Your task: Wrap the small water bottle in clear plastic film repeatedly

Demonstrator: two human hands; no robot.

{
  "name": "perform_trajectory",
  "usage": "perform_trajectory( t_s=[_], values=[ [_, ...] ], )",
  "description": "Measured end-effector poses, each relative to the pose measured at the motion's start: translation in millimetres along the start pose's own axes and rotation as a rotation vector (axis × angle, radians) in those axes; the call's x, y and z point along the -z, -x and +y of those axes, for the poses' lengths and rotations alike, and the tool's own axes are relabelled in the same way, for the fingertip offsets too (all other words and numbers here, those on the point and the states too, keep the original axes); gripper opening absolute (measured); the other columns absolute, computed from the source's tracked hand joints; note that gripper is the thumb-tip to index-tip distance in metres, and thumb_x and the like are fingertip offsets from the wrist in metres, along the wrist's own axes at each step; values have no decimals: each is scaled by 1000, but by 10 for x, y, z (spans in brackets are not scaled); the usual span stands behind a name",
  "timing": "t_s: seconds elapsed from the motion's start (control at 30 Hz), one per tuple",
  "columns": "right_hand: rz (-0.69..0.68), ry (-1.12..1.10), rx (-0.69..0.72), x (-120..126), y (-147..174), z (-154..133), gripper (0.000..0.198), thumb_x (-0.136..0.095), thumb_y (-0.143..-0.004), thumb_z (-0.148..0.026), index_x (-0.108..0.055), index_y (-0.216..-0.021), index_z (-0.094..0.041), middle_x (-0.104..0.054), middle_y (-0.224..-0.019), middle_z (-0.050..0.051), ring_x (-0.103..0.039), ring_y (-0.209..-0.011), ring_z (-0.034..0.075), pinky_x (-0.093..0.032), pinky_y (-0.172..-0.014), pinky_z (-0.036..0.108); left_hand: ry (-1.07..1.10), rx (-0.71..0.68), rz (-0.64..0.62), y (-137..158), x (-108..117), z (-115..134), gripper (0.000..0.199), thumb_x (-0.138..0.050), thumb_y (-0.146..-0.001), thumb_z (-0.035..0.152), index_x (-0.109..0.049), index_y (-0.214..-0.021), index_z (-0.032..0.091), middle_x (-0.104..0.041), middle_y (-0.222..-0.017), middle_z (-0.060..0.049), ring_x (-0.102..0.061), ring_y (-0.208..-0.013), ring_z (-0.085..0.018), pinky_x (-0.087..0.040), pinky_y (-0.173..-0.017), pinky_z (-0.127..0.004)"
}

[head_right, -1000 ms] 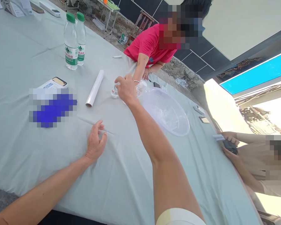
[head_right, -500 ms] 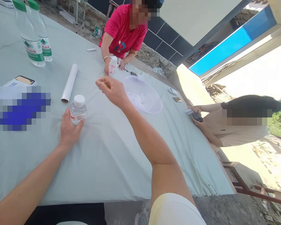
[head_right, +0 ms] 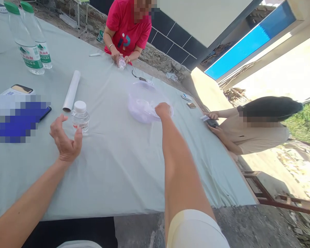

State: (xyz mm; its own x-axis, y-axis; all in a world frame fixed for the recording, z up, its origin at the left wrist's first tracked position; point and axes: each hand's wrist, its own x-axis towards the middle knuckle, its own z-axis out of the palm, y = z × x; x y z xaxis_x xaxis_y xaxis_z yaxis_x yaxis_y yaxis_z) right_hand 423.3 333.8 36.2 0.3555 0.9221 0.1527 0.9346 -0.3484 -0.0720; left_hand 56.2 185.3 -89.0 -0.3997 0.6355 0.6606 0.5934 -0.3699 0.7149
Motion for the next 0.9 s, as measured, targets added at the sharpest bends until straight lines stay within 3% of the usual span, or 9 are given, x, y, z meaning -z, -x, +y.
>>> perform_trajectory(
  t_s=[0.1,0.2,0.3,0.37,0.5,0.6,0.7,0.8,0.9],
  values=[
    [191,-302,12,36,246,-129,33,-44,-89,-25,-67,-110,-18,-72,-109,12,-67,-105,23,-54,-93,41,104,-68,-111,83,13,76,48,-58,-84,48,-57,-123,18,-67,-104,-13,-63,-104,-29,-48,-96,-48],
    [317,-769,190,45,865,-327,22,-51,-87,-31,-65,-101,-21,-71,-98,6,-68,-96,20,-55,-91,40,362,9,-495,228,10,245,42,-51,-91,50,-62,-120,21,-69,-92,-8,-66,-88,-22,-54,-84,-39],
    [276,-979,377,-80,1737,-537,9,-61,-87,-34,-66,-90,-27,-70,-91,2,-69,-90,21,-57,-86,41,687,456,-928,327,-8,403,52,-46,-96,58,-59,-131,22,-70,-106,-9,-69,-96,-21,-56,-84,-36],
    [157,-975,558,-247,2274,-656,8,-61,-88,-29,-69,-89,-32,-71,-90,1,-69,-90,22,-57,-85,44,920,793,-1055,331,-20,453,60,-48,-94,64,-56,-134,21,-70,-116,-13,-69,-103,-24,-57,-86,-38],
    [-99,-1074,736,-618,2884,-820,24,-63,-85,-27,-67,-95,-48,-71,-85,-6,-70,-82,25,-60,-76,48,1046,1143,-1052,240,-12,456,57,-64,-86,59,-61,-127,20,-73,-107,-11,-71,-96,-23,-58,-80,-35],
    [-287,-1095,801,-749,2983,-866,22,-66,-79,-29,-68,-90,-49,-71,-82,-6,-71,-79,26,-60,-78,50,955,1243,-1037,179,12,452,48,-79,-76,40,-65,-116,18,-74,-103,-9,-70,-85,-18,-56,-71,-29],
    [-405,-1149,764,-753,2979,-841,19,-63,-84,-31,-68,-95,-46,-74,-90,-6,-73,-90,26,-59,-89,50,900,1265,-1010,170,13,458,32,-83,-68,27,-68,-95,17,-70,-84,-2,-64,-65,-12,-50,-57,-23],
    [-365,-1355,633,-757,2974,-776,17,-60,-88,-37,-67,-103,-41,-76,-102,-3,-72,-102,26,-57,-95,50,875,1269,-942,182,-11,464,24,-82,-67,23,-65,-82,17,-62,-67,3,-55,-53,-8,-43,-48,-19],
    [-164,-1575,370,-816,2938,-706,19,-61,-89,-46,-64,-101,-32,-74,-94,2,-73,-89,24,-60,-80,43,871,1317,-886,177,-31,481,22,-81,-69,18,-62,-80,16,-62,-66,3,-59,-55,-9,-48,-50,-20]
  ],
)
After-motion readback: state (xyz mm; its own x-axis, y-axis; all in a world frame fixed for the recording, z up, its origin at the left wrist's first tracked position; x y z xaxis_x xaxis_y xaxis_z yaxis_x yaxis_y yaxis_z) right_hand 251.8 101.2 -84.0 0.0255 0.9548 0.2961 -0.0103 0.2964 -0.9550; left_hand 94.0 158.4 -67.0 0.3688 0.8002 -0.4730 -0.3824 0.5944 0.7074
